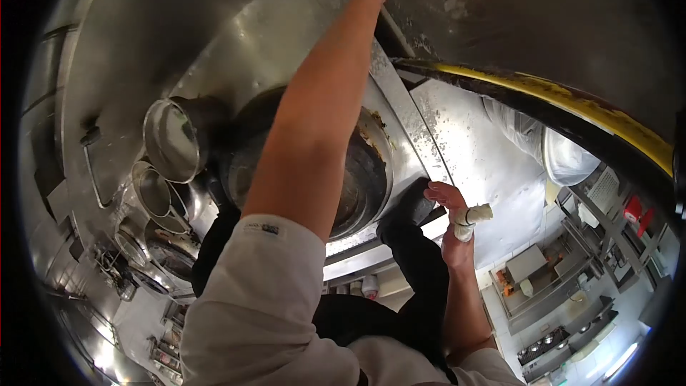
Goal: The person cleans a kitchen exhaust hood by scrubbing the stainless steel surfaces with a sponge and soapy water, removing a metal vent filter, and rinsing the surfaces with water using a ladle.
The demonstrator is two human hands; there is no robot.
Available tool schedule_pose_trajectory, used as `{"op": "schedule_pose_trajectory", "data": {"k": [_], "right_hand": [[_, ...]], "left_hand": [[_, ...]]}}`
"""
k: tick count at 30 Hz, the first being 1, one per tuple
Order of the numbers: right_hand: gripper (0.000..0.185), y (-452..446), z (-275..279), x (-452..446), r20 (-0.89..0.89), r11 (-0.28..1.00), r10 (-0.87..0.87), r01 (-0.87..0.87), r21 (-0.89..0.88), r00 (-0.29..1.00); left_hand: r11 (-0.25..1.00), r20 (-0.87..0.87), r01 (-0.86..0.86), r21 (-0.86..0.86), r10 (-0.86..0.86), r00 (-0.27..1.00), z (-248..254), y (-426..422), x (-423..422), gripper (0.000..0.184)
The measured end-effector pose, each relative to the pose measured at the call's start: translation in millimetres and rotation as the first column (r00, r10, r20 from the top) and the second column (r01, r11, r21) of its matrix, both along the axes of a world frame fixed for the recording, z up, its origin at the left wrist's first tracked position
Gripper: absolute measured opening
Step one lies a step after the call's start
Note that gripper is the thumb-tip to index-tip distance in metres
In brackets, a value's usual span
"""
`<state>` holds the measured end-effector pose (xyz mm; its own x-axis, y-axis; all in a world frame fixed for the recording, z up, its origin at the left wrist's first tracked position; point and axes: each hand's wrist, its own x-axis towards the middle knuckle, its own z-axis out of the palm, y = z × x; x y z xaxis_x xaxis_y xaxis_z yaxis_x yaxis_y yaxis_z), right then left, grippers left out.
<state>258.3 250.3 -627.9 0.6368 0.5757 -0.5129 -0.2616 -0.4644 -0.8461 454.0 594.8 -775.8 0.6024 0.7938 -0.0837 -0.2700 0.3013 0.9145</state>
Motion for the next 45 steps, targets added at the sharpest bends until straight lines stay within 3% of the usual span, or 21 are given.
{"op": "schedule_pose_trajectory", "data": {"k": [1, 4, 6, 8, 11, 13, 15, 16, 19, 20, 22, 24, 27, 29, 31, 34, 37, 40, 42, 43, 45], "right_hand": [[0.064, -0.8, -1.9, 3.4, -0.004, 0.999, 0.036, -0.036, -0.023, 0.999], [0.064, 4.1, -4.7, 8.9, 0.006, 0.992, 0.112, -0.111, -0.054, 0.994], [0.064, 6.1, -10.6, 15.4, 0.048, 0.986, 0.161, -0.159, -0.053, 0.986], [0.064, 8.5, -12.6, 16.7, -0.052, 0.994, 0.103, -0.104, -0.017, 0.993], [0.069, 5.0, -19.3, 19.9, -0.019, 0.995, 0.097, -0.097, 0.027, 0.995], [0.074, 7.4, -16.6, 21.9, -0.046, 0.998, 0.069, -0.069, 0.008, 0.997], [0.076, 7.7, -17.3, 22.6, -0.061, 0.997, 0.071, -0.071, -0.005, 0.996], [0.075, 9.0, -17.1, 21.9, -0.065, 0.996, 0.083, -0.083, -0.008, 0.994], [0.076, 16.9, -13.5, 24.0, -0.057, 0.996, 0.087, -0.089, -0.029, 0.995], [0.077, 18.7, -14.2, 23.8, -0.055, 0.995, 0.086, -0.088, -0.039, 0.995], [0.078, 15.4, -21.5, 23.6, -0.091, 0.997, 0.058, -0.063, -0.047, 0.994], [0.078, 16.0, -23.2, 21.7, -0.102, 0.997, 0.056, -0.061, -0.049, 0.993], [0.075, 11.8, -32.0, 17.3, -0.093, 0.999, 0.035, -0.038, -0.030, 0.995], [0.071, 9.9, -33.8, 13.9, -0.068, 0.999, 0.029, -0.031, -0.022, 0.997], [0.068, 7.5, -41.6, 8.2, -0.085, 0.999, 0.016, -0.021, -0.049, 0.996], [0.058, 2.1, -72.3, -12.1, -0.066, 0.999, -0.007, 0.004, -0.047, 0.998], [0.066, 16.9, -61.8, -37.9, -0.318, 0.947, -0.321, 0.293, -0.133, 0.892], [0.068, 69.5, -17.6, -40.0, -0.591, 0.831, -0.376, 0.542, 0.126, 0.714], [0.070, 127.1, 14.9, -38.1, -0.672, 0.770, -0.351, 0.609, 0.190, 0.653], [0.068, 148.7, 26.8, -41.7, -0.646, 0.776, -0.292, 0.570, 0.271, 0.705], [0.064, 182.6, 56.8, -58.2, -0.514, 0.853, -0.200, 0.406, 0.328, 0.834]], "left_hand": [[0.985, 0.043, 0.089, -0.150, -0.084, 0.996, -41.9, -14.9, -12.3, 0.062], [0.883, -0.257, 0.028, -0.469, -0.167, 0.952, -70.0, -98.2, -37.7, 0.069], [0.998, -0.401, -0.056, -0.029, 0.039, 0.915, -4.4, -143.3, -46.8, 0.077], [0.938, -0.306, -0.102, 0.331, 0.209, 0.929, 48.4, -127.1, -40.4, 0.072], [0.806, -0.158, -0.186, 0.561, 0.325, 0.932, 64.2, -44.6, -9.5, 0.068], [0.898, -0.175, -0.166, 0.408, 0.255, 0.951, 19.6, 1.5, 2.2, 0.066], [0.999, -0.132, -0.012, -0.036, 0.007, 0.991, -45.7, 0.6, 0.3, 0.071], [0.965, -0.067, 0.091, -0.245, -0.111, 0.992, -74.2, -12.4, -11.8, 0.079], [0.790, -0.350, -0.058, -0.611, -0.203, 0.914, -76.4, -99.3, -41.3, 0.078], [0.856, -0.091, 0.013, -0.517, -0.070, 0.993, -85.8, -124.2, -40.4, 0.080], [0.996, -0.314, -0.070, 0.052, 0.083, 0.946, 15.0, -128.7, -43.3, 0.075], [0.819, -0.184, -0.041, 0.572, 0.176, 0.967, 90.3, -90.8, -37.1, 0.068], [0.677, -0.142, -0.088, 0.731, 0.276, 0.951, 137.1, -37.2, -18.3, 0.062], [0.814, -0.190, -0.214, 0.540, 0.365, 0.911, 105.2, -20.3, -13.5, 0.058], [0.948, -0.317, -0.258, 0.187, 0.307, 0.898, 73.9, -42.9, -22.7, 0.055], [0.985, -0.351, 0.029, 0.170, 0.033, 0.936, 74.5, -102.6, -66.1, 0.055], [0.932, 0.050, 0.198, -0.303, -0.191, 0.980, 72.8, -103.2, -125.0, 0.053], [0.716, 0.313, 0.348, -0.605, -0.187, 0.931, 128.9, -49.6, -189.8, 0.050], [0.685, 0.302, 0.318, -0.656, -0.148, 0.942, 162.1, -13.3, -241.4, 0.049], [0.672, 0.280, 0.285, -0.683, -0.120, 0.952, 174.5, 6.5, -271.7, 0.049], [0.947, 0.191, 0.069, -0.314, -0.008, 0.982, 176.0, 41.7, -343.1, 0.052]]}}
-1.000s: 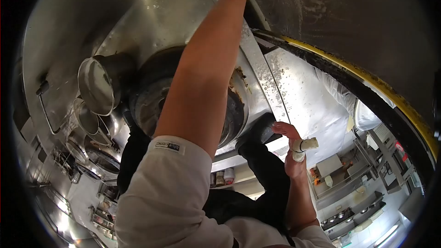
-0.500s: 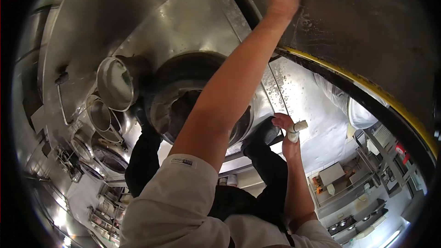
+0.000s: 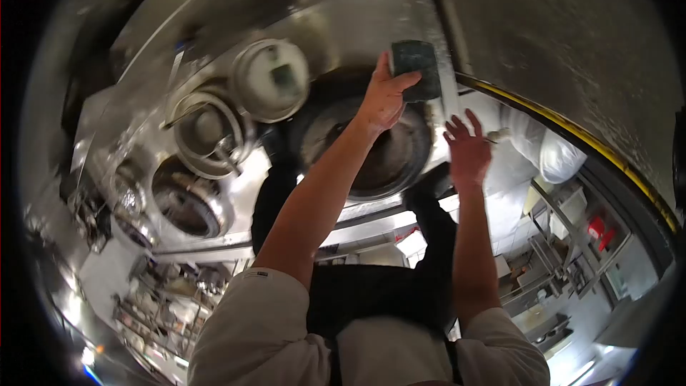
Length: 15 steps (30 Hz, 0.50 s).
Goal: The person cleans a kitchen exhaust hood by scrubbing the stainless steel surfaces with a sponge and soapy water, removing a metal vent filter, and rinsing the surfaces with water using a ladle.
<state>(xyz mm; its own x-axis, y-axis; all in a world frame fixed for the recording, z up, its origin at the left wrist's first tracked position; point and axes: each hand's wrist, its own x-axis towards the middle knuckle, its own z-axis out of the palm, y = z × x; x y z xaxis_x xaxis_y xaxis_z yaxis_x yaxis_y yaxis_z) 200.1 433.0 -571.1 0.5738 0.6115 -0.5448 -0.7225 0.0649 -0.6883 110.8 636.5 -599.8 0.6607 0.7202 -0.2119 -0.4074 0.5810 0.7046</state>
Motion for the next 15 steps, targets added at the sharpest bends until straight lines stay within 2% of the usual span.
{"op": "schedule_pose_trajectory", "data": {"k": [1, 2, 3, 4, 5, 6, 8, 10, 11, 12, 13, 14, 15], "right_hand": [[0.062, 9.9, 15.0, -9.4, 0.068, 0.998, 0.058, -0.056, -0.030, 0.996], [0.062, 16.7, 34.0, -22.0, 0.109, 0.985, 0.110, -0.094, -0.142, 0.988], [0.061, 15.1, 52.9, -40.2, 0.147, 0.958, 0.156, -0.113, -0.262, 0.977], [0.061, 8.5, 68.2, -60.1, 0.169, 0.924, 0.188, -0.116, -0.365, 0.968], [0.062, 1.2, 82.1, -79.0, 0.192, 0.879, 0.223, -0.112, -0.464, 0.956], [0.063, -7.2, 91.9, -96.2, 0.198, 0.879, 0.231, -0.117, -0.462, 0.952], [0.064, -21.9, 99.8, -127.2, 0.212, 0.892, 0.249, -0.138, -0.431, 0.945], [0.062, -29.0, 86.3, -149.4, 0.212, 0.888, 0.251, -0.138, -0.439, 0.944], [0.059, -25.1, 79.4, -158.8, 0.228, 0.892, 0.295, -0.182, -0.414, 0.928], [0.050, -27.5, 67.7, -168.3, 0.164, 0.854, 0.256, -0.143, -0.500, 0.953], [0.042, -20.9, 60.0, -166.7, 0.111, 0.818, 0.344, -0.240, -0.522, 0.932], [0.040, -21.8, 45.6, -168.5, 0.136, 0.831, 0.411, -0.309, -0.461, 0.901], [0.040, -27.0, 23.4, -170.1, 0.042, 0.776, 0.450, -0.368, -0.512, 0.892]], "left_hand": [[0.999, -0.060, -0.024, -0.031, 0.022, 0.998, -18.1, 18.1, -39.0, 0.056], [0.997, -0.118, -0.049, -0.063, 0.042, 0.992, -37.0, 36.5, -77.6, 0.059], [0.963, -0.394, -0.152, -0.224, 0.054, 0.917, 10.4, 63.6, -108.8, 0.057], [0.992, -0.668, -0.127, 0.016, 0.105, 0.736, -23.5, 80.4, -148.2, 0.052], [0.976, -0.787, -0.089, 0.201, 0.215, 0.579, -55.1, 97.1, -185.4, 0.043], [0.965, -0.909, 0.085, 0.247, 0.201, 0.365, -34.7, 122.1, -203.3, 0.039], [0.952, -0.981, 0.252, 0.172, 0.144, 0.128, -96.5, 151.7, -241.7, 0.032], [0.771, -0.944, 0.600, 0.214, 0.322, -0.078, -172.7, 162.6, -268.3, 0.030], [0.779, -0.943, 0.584, 0.229, 0.327, -0.067, -176.3, 169.1, -267.2, 0.026], [0.659, -0.928, 0.747, 0.086, 0.325, -0.180, -241.1, 175.7, -282.9, 0.030], [0.678, -0.944, 0.732, 0.067, 0.280, -0.173, -246.0, 174.3, -271.4, 0.043], [0.697, -0.958, 0.715, 0.047, 0.234, -0.165, -248.7, 173.1, -259.4, 0.059], [0.670, -0.923, 0.739, 0.079, 0.329, -0.200, -258.0, 160.5, -246.5, 0.066]]}}
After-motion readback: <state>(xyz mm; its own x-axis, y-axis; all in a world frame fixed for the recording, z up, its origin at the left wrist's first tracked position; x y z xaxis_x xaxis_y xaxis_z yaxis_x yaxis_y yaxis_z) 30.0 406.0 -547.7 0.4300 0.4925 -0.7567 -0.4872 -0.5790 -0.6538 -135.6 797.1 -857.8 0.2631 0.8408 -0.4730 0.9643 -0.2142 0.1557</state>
